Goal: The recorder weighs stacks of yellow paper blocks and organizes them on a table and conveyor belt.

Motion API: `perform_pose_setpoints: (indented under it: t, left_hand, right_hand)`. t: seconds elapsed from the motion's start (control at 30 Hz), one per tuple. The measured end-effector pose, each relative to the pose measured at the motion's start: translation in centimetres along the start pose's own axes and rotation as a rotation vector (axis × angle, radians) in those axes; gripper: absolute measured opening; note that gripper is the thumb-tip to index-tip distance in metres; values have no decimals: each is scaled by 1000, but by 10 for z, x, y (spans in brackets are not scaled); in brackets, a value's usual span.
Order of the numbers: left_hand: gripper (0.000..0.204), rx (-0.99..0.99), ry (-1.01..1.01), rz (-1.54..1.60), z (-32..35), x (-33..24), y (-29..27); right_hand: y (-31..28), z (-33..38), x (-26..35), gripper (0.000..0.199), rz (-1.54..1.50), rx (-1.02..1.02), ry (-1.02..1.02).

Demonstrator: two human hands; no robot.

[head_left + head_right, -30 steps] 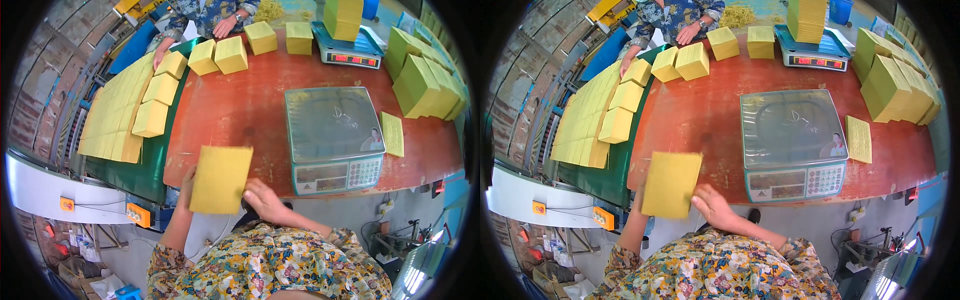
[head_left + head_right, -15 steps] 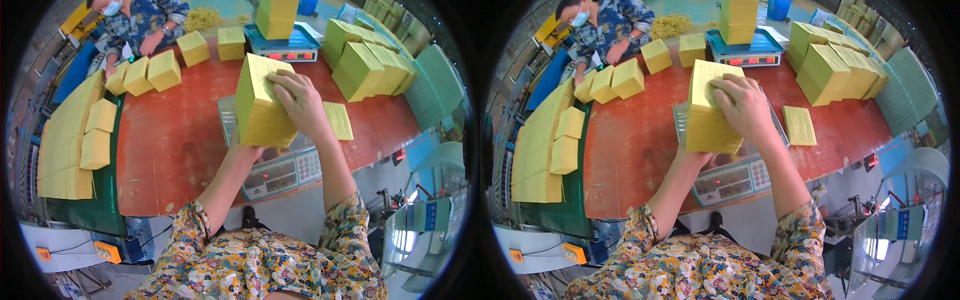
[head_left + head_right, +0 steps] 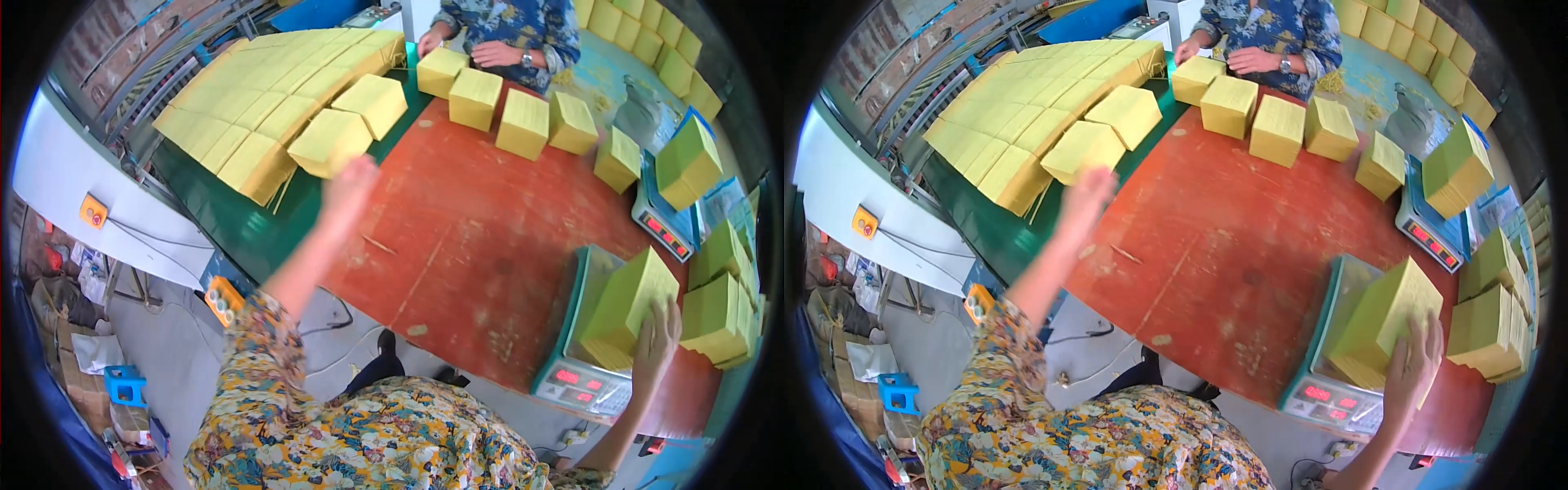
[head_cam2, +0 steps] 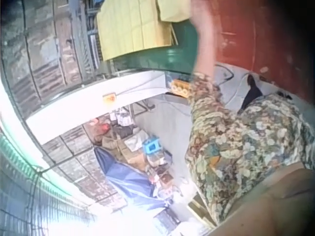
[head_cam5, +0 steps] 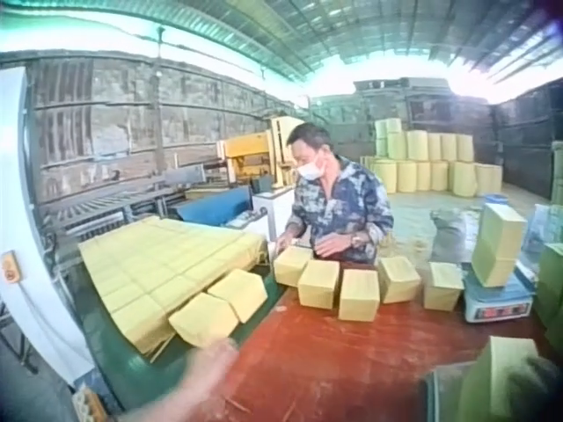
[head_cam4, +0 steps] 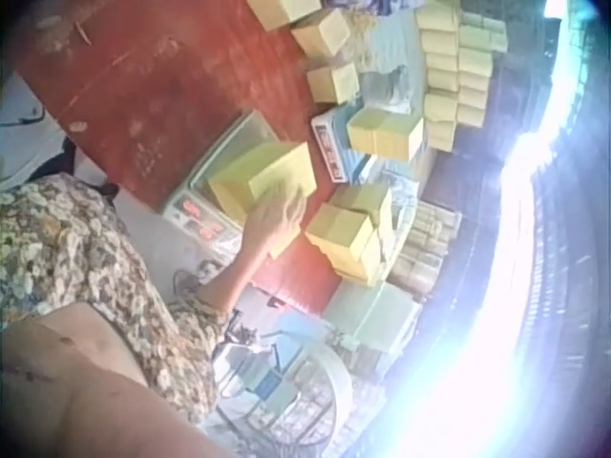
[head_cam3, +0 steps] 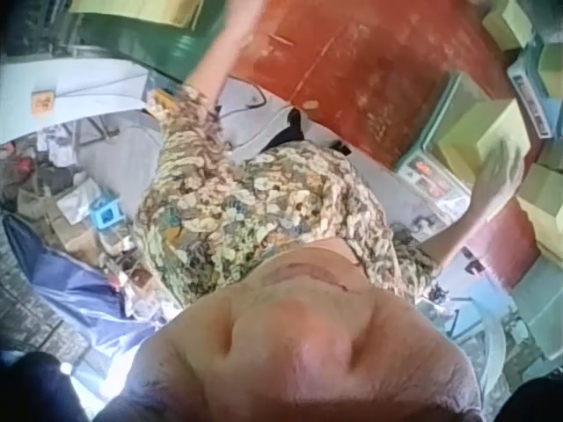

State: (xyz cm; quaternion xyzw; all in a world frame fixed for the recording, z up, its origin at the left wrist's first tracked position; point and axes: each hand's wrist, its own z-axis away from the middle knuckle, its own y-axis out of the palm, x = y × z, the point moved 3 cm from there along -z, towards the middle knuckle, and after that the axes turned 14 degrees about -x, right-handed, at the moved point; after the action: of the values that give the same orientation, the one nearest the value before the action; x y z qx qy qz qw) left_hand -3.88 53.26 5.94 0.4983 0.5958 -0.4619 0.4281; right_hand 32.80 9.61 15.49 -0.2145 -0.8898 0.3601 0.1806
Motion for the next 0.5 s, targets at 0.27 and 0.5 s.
perform_pose_setpoints:
  t: [0.27, 0.5]
  left_hand:
    - [55, 398, -357, -271, -256, 82, -91]
    - [64, 468, -646, -153, -248, 122, -83]
  right_hand:
    - [56, 3, 193, 43, -473, 162, 152]
    - [174, 95, 302, 40, -906, 639, 525]
